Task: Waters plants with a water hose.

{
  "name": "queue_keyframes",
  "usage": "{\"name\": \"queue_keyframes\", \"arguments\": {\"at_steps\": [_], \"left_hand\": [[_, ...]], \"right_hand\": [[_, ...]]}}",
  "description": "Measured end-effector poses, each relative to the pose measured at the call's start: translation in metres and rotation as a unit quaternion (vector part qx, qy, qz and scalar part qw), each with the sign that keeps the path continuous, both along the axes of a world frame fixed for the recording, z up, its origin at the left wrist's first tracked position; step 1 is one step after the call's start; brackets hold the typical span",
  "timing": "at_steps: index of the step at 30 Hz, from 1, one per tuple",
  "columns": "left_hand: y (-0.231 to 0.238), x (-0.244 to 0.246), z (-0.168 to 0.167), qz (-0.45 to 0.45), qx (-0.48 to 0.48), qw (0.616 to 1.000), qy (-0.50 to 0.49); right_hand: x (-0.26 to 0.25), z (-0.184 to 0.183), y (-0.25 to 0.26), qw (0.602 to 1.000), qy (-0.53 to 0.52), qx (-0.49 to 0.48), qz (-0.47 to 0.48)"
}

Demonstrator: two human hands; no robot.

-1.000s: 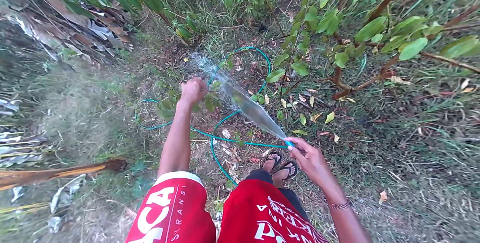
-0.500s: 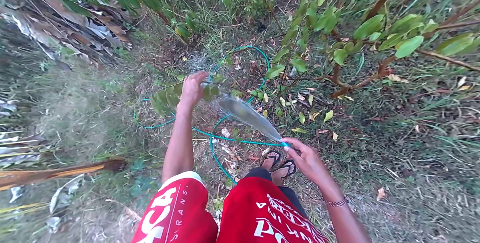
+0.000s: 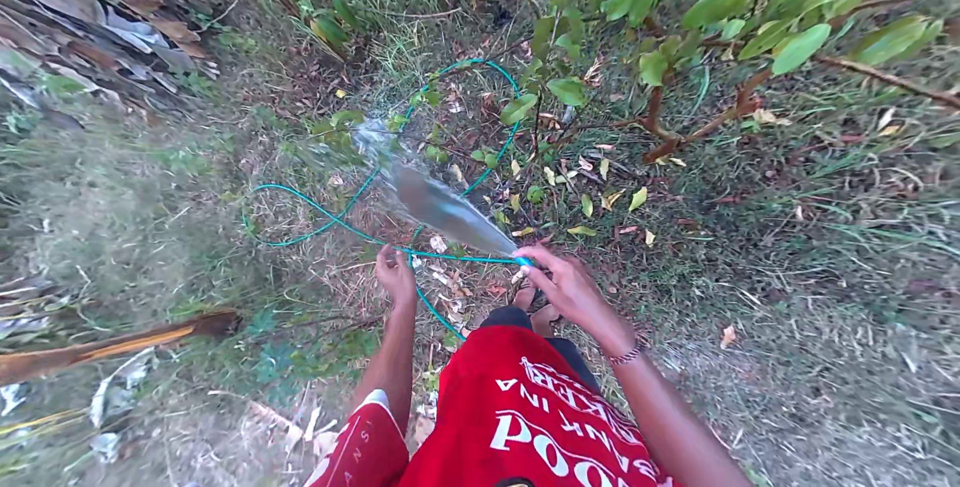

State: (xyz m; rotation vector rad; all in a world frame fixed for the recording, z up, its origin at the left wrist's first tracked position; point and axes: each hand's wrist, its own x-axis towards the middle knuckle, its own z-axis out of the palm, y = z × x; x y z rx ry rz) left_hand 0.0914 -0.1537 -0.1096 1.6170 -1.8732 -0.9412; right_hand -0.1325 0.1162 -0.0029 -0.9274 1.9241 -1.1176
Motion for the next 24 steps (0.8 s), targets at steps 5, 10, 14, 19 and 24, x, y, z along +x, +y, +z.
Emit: {"name": "queue_keyframes", "arguments": {"at_steps": [5, 10, 14, 19, 24], "left_hand": [[0.035, 0.012, 0.004, -0.114, 0.038, 0.99, -0.078], [0.062, 0.008, -0.002, -0.223, 0.041, 0.969, -0.092], [0.076, 0.007, -0.01, -0.3, 0.195, 0.927, -0.116], [0.077, 0.026, -0.031, -0.394, 0.39, 0.813, -0.178], [0.078, 0.041, -0.031, -0.352, 0.399, 0.821, -0.206]], "right_hand": [[-0.006, -0.018, 0.021, 0.999, -0.012, 0.027, -0.04], [-0.021, -0.035, 0.065, 0.988, 0.01, 0.11, -0.11], [-0.02, -0.046, 0.094, 0.975, -0.025, 0.155, -0.16], [-0.002, -0.062, 0.1, 0.97, -0.056, 0.226, -0.07], [0.02, -0.066, 0.073, 0.968, -0.068, 0.239, 0.043]]}}
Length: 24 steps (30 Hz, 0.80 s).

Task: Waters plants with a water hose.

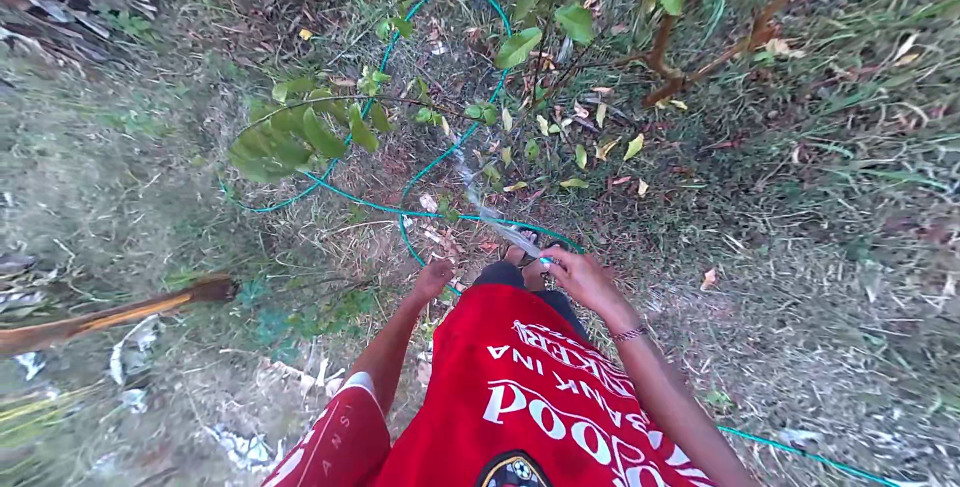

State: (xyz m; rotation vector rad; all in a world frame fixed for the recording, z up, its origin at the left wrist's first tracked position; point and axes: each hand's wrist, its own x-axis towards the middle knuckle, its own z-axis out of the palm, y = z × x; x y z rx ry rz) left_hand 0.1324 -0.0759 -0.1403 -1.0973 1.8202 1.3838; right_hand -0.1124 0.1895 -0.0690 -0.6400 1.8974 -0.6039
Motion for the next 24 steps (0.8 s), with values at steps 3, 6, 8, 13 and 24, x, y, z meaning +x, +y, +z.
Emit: {"name": "queue_keyframes", "arguments": {"at_steps": [3, 6, 8, 13, 24], "left_hand": [[-0.002, 0.002, 0.0, 0.024, 0.0, 1.0, -0.012], [-0.002, 0.0, -0.002, 0.027, -0.005, 1.0, -0.005], [-0.002, -0.004, -0.004, 0.024, -0.008, 1.0, -0.002], [-0.002, -0.014, -0.005, 0.019, -0.007, 1.0, 0.004], [-0.011, -0.036, -0.001, -0.047, -0.014, 0.999, 0.002]], "right_hand": [[-0.001, -0.005, -0.003, 1.0, -0.004, -0.006, -0.004], [-0.017, -0.015, 0.016, 0.998, 0.023, -0.008, -0.058], [-0.032, -0.014, 0.031, 0.992, 0.048, 0.002, -0.121], [-0.051, -0.004, 0.048, 0.976, 0.052, 0.023, -0.208], [-0.013, -0.013, 0.055, 0.975, 0.04, -0.01, -0.219]]}}
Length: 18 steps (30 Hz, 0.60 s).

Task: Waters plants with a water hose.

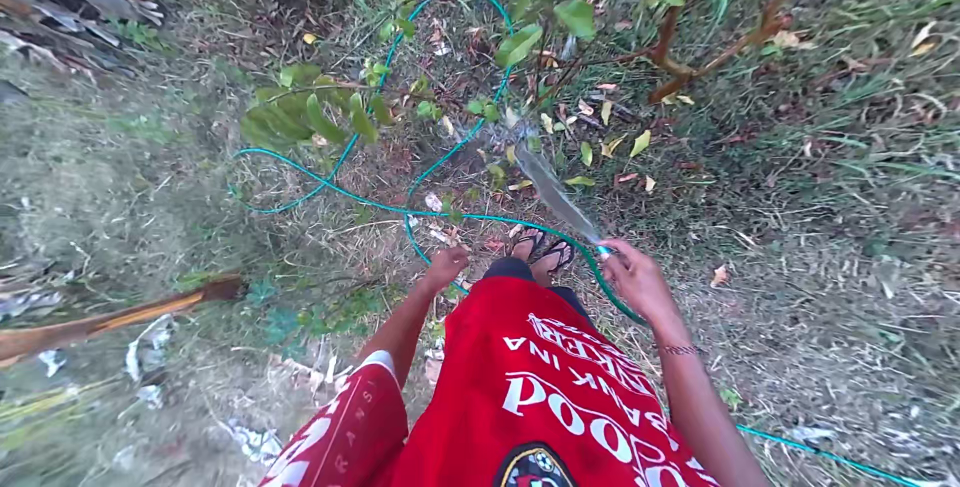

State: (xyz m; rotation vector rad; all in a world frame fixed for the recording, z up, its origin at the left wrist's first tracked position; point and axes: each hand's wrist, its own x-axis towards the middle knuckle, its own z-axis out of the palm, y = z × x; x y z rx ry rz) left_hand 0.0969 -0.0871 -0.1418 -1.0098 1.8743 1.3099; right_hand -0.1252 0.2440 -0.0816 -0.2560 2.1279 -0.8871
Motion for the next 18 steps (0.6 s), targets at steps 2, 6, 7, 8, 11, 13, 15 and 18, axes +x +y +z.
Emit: {"name": "queue_keyframes", "arguments": {"at_steps": [2, 6, 7, 8, 11, 13, 15, 18], "left_hand": [[0.002, 0.007, -0.004, 0.01, 0.008, 1.0, -0.004], [0.005, 0.024, -0.007, -0.002, -0.028, 1.0, -0.011], [0.006, 0.027, -0.004, -0.019, -0.075, 0.997, -0.012], [0.006, 0.027, 0.003, -0.032, -0.133, 0.99, -0.013], [-0.011, 0.03, 0.008, -0.01, -0.304, 0.952, 0.041], [-0.041, 0.03, -0.006, 0.005, -0.354, 0.934, 0.049], [-0.07, 0.032, -0.025, -0.015, -0.34, 0.94, -0.003], [-0.101, 0.052, -0.039, -0.084, -0.261, 0.959, -0.075]], "right_hand": [[0.0, 0.002, 0.006, 1.0, 0.011, -0.009, -0.014], [0.004, 0.003, 0.018, 0.999, -0.01, -0.034, 0.007], [0.004, 0.002, 0.02, 0.999, -0.013, -0.032, -0.001], [0.005, 0.001, 0.023, 0.999, -0.01, -0.031, -0.014], [0.005, 0.005, 0.028, 0.999, -0.014, -0.036, -0.034], [0.003, 0.006, 0.031, 0.999, -0.015, -0.04, -0.028], [0.002, 0.009, 0.034, 0.999, -0.021, -0.034, -0.019], [0.004, 0.024, 0.029, 0.999, -0.027, -0.02, -0.03]]}}
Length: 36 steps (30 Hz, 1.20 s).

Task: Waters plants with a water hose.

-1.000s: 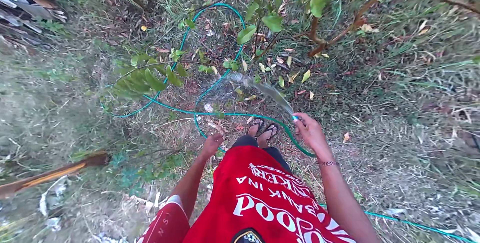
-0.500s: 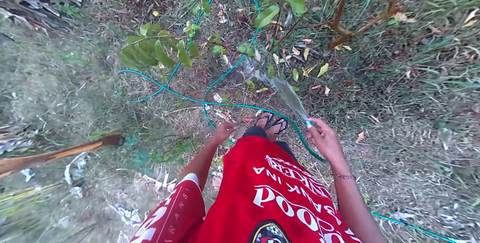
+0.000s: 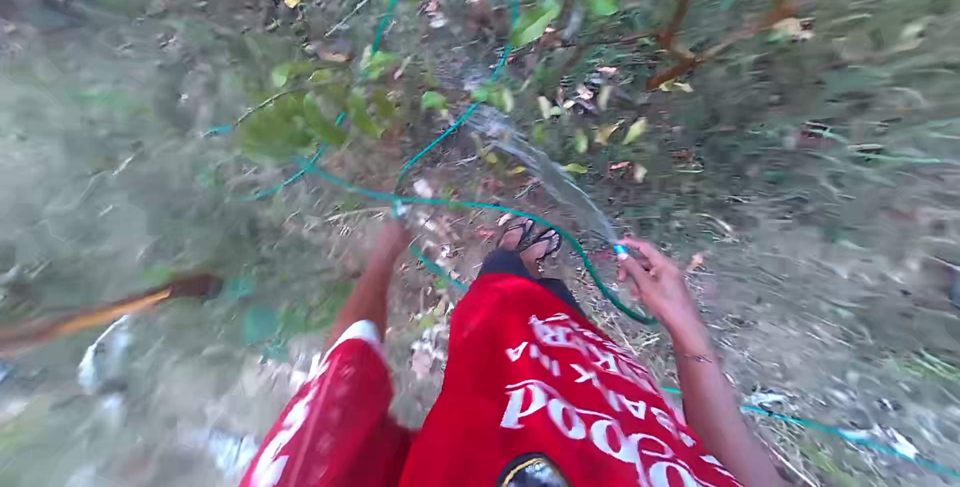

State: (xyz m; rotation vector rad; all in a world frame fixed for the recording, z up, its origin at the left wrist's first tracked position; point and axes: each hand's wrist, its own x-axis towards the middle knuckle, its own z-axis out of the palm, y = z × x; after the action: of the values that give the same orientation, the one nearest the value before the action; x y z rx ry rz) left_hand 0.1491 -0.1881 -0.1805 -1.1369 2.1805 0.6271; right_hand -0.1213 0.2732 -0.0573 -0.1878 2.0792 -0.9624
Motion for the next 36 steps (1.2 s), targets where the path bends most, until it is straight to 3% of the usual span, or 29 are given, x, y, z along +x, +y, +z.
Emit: {"name": "queue_keyframes", "arguments": {"at_steps": [2, 6, 10, 13, 18, 21, 23, 30, 36], "left_hand": [[0.006, -0.01, -0.002, -0.002, -0.018, 1.0, 0.013], [0.058, -0.035, 0.029, -0.004, -0.048, 0.987, 0.153], [0.111, -0.036, 0.018, -0.12, 0.092, 0.958, 0.244], [0.147, -0.075, 0.016, -0.162, 0.208, 0.929, 0.26], [0.211, -0.176, -0.001, -0.237, 0.296, 0.872, 0.31], [0.264, -0.234, 0.024, -0.368, 0.318, 0.832, 0.265], [0.303, -0.258, 0.038, -0.455, 0.337, 0.787, 0.245], [0.395, -0.271, 0.046, -0.613, 0.407, 0.659, 0.156], [0.424, -0.251, 0.032, -0.664, 0.435, 0.604, 0.073]], "right_hand": [[-0.007, 0.009, 0.009, 0.998, 0.006, 0.013, -0.068], [-0.026, 0.011, 0.051, 0.964, 0.013, -0.04, -0.262], [-0.047, 0.027, 0.097, 0.879, 0.059, -0.134, -0.455], [-0.052, 0.056, 0.12, 0.817, 0.109, -0.174, -0.539], [-0.038, 0.11, 0.139, 0.765, 0.18, -0.229, -0.575], [-0.036, 0.131, 0.141, 0.754, 0.178, -0.245, -0.583], [-0.037, 0.143, 0.142, 0.753, 0.18, -0.249, -0.582], [-0.001, 0.17, 0.174, 0.691, 0.228, -0.265, -0.632], [0.038, 0.238, 0.227, 0.68, 0.353, -0.266, -0.585]]}}
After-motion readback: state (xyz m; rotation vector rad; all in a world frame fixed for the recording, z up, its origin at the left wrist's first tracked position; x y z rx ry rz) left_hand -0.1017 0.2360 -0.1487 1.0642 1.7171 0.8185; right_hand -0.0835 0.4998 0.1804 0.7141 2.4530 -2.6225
